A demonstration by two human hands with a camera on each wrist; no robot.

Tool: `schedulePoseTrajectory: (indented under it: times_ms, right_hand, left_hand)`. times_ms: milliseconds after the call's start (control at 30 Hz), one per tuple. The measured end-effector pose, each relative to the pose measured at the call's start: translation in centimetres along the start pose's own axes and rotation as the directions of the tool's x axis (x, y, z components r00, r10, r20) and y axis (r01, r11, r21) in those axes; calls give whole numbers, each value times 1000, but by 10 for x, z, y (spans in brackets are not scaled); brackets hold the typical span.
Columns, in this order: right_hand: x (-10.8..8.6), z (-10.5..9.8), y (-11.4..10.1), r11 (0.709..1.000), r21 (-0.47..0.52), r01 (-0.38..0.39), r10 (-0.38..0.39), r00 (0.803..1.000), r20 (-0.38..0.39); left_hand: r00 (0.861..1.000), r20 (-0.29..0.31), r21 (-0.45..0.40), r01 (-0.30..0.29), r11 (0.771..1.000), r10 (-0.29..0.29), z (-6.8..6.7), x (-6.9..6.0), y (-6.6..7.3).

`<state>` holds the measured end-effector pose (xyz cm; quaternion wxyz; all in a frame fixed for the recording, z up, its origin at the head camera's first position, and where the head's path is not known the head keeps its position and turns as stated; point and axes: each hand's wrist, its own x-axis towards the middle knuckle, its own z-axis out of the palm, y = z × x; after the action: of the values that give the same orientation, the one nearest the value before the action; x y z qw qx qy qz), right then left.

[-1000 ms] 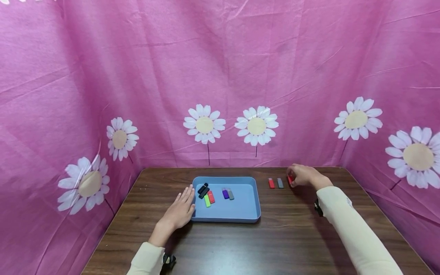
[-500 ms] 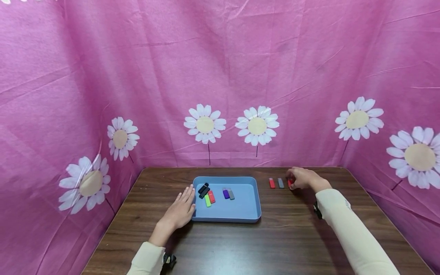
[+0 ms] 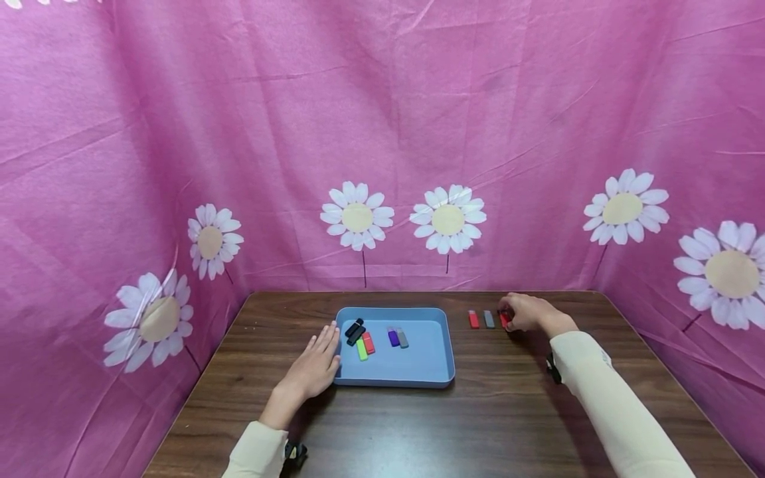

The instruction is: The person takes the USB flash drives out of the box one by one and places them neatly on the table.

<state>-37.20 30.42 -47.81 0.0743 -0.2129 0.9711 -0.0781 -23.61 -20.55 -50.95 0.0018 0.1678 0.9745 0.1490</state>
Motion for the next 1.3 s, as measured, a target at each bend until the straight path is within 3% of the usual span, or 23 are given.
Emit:
schedulePoseTrajectory:
  times_ms: [233, 367, 533, 767, 967, 1300]
  right_hand:
    - [1, -1, 2, 1000, 5, 17, -17, 1000, -19]
    - [5, -5, 1, 998, -15, 68, -69, 994, -79]
    - [11, -12, -9, 993, -19, 116, -118, 982, -151]
    - [21, -31, -36, 988, -3, 156, -155, 974, -164]
    - [25, -46, -65, 973, -48, 226, -231, 957, -175]
    - [32, -67, -118, 953, -95, 287, -298, 946, -130]
  left_hand:
    - [1000, 6, -6, 8, 1000, -8, -1, 0, 1]
    - [1000, -2, -33, 1, 999, -1, 0, 1, 0]
    - [1000, -1, -5, 1, 1000, -1, 2, 0, -1]
    - [1000, -20, -37, -7, 999, 7, 2, -1, -1]
    - [1000, 8, -35, 7, 999, -7, -2, -2, 3]
    - [1000, -14, -58, -13, 998, 13, -2, -2, 2]
